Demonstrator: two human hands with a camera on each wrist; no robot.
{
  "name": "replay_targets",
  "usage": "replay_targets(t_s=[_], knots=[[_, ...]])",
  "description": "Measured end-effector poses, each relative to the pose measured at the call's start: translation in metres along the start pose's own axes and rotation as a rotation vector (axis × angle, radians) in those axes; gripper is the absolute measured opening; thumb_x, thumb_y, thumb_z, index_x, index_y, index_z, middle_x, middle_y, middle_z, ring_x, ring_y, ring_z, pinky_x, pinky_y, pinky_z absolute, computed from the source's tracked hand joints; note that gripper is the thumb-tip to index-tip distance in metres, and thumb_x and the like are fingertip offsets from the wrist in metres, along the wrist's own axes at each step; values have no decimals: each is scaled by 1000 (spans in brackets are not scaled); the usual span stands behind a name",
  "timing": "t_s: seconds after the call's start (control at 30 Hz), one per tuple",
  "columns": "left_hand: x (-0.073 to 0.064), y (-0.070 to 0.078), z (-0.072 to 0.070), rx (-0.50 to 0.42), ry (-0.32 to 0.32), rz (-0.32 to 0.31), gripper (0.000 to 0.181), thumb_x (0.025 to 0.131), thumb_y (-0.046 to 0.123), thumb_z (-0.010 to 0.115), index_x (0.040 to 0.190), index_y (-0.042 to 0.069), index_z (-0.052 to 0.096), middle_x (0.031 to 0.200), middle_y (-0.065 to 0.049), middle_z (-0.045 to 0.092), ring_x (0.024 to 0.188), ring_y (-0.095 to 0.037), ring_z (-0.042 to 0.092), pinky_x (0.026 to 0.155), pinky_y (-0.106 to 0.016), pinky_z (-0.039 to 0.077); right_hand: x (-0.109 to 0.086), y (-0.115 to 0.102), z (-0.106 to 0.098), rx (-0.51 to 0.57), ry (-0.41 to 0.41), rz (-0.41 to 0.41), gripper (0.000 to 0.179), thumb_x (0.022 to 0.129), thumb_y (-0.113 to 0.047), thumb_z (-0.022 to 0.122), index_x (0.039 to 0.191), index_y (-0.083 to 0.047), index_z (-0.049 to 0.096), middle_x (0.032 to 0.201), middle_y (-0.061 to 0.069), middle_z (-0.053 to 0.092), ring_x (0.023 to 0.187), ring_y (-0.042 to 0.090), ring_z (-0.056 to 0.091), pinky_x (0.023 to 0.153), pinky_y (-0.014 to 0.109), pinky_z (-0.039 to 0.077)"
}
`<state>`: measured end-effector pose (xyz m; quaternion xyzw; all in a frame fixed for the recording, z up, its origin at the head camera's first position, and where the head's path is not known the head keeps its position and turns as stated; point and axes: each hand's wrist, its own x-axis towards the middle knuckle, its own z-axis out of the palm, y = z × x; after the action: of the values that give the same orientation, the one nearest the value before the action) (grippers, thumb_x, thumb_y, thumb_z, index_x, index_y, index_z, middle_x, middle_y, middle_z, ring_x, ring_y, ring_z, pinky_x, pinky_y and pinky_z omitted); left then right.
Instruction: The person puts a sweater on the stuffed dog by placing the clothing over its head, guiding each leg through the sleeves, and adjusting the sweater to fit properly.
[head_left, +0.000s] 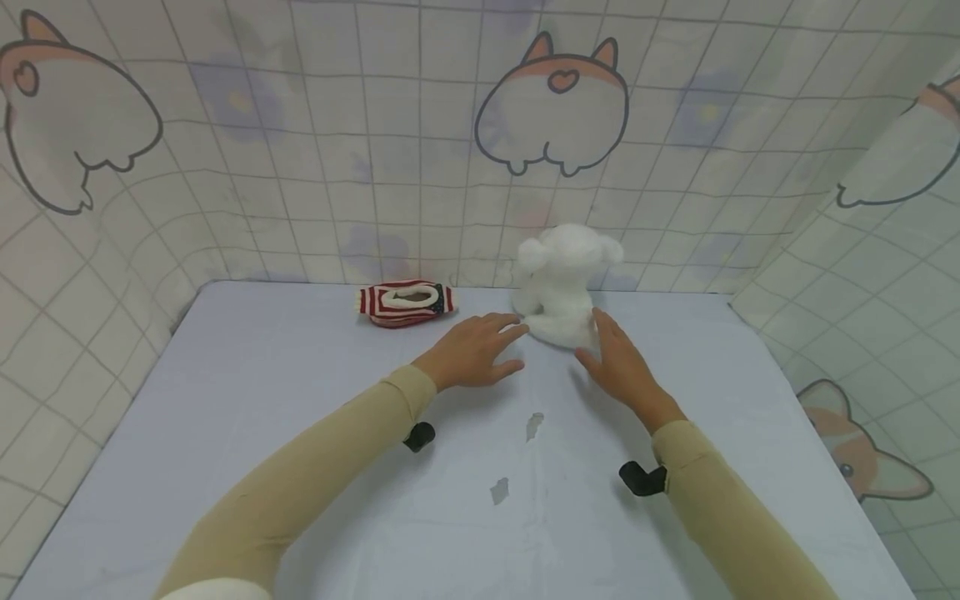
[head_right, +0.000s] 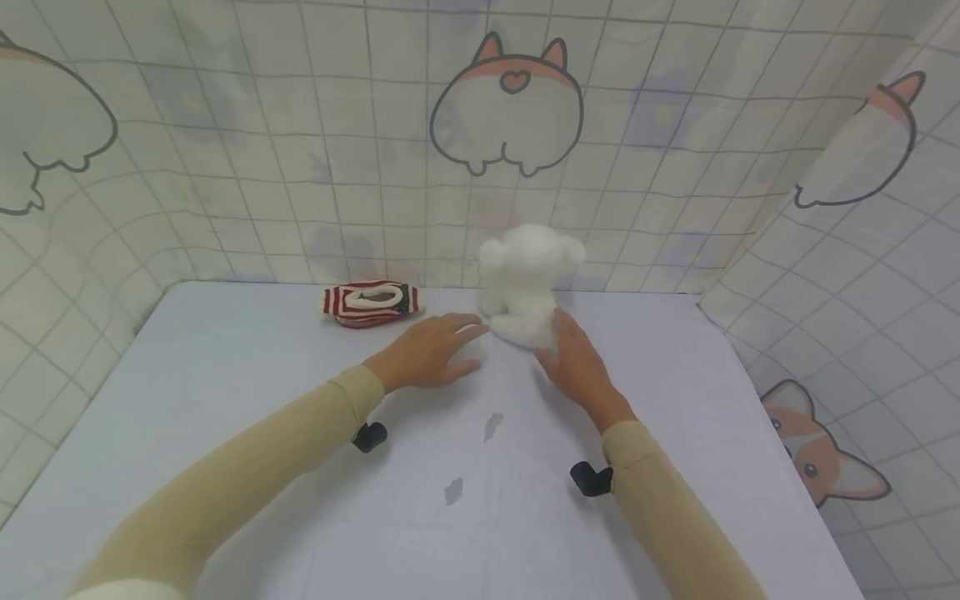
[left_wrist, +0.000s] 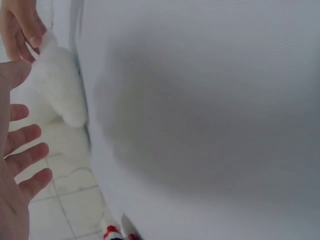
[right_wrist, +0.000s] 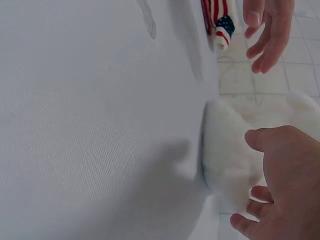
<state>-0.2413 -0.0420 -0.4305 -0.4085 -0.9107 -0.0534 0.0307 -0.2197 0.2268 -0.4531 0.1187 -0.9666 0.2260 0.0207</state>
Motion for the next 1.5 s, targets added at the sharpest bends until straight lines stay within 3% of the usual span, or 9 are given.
replay_targets(t_s=[0.43,0.73,0.93,1.2,1.5], knots=[[9,1,5,-77,-9,-67,60,97,50,49,146,18,41,149,-5,44,136,-22,45,108,-41,42,10,2,12,97,62,89,84,94,-34,62,152,1,13,155,26,24,142,43,28,114,56,28],[17,-1,12,-140,-8,-162,62,95,53,50,146,17,42,147,-7,46,132,-24,48,106,-42,44,19,1,19,139,81,119,91,90,-36,67,154,-3,10,155,25,25,143,40,27,114,57,27],[19,-2,15,-187,-5,-211,62,95,53,52,146,19,42,147,-6,45,132,-23,48,103,-42,46,26,4,25,151,114,148,96,86,-44,70,153,-6,13,152,23,31,138,40,35,108,59,34],[18,-1,12,-238,1,-233,63,94,52,53,146,18,41,148,-8,44,134,-24,46,104,-44,45,38,3,28,205,133,189,102,83,-50,71,153,-4,13,149,25,34,135,41,38,107,59,35],[19,-2,14,-247,-37,-240,64,94,54,53,147,20,39,150,-7,42,137,-24,44,106,-45,44,47,0,35,151,151,293,102,80,-62,68,151,-9,18,141,22,45,124,40,49,96,60,43]])
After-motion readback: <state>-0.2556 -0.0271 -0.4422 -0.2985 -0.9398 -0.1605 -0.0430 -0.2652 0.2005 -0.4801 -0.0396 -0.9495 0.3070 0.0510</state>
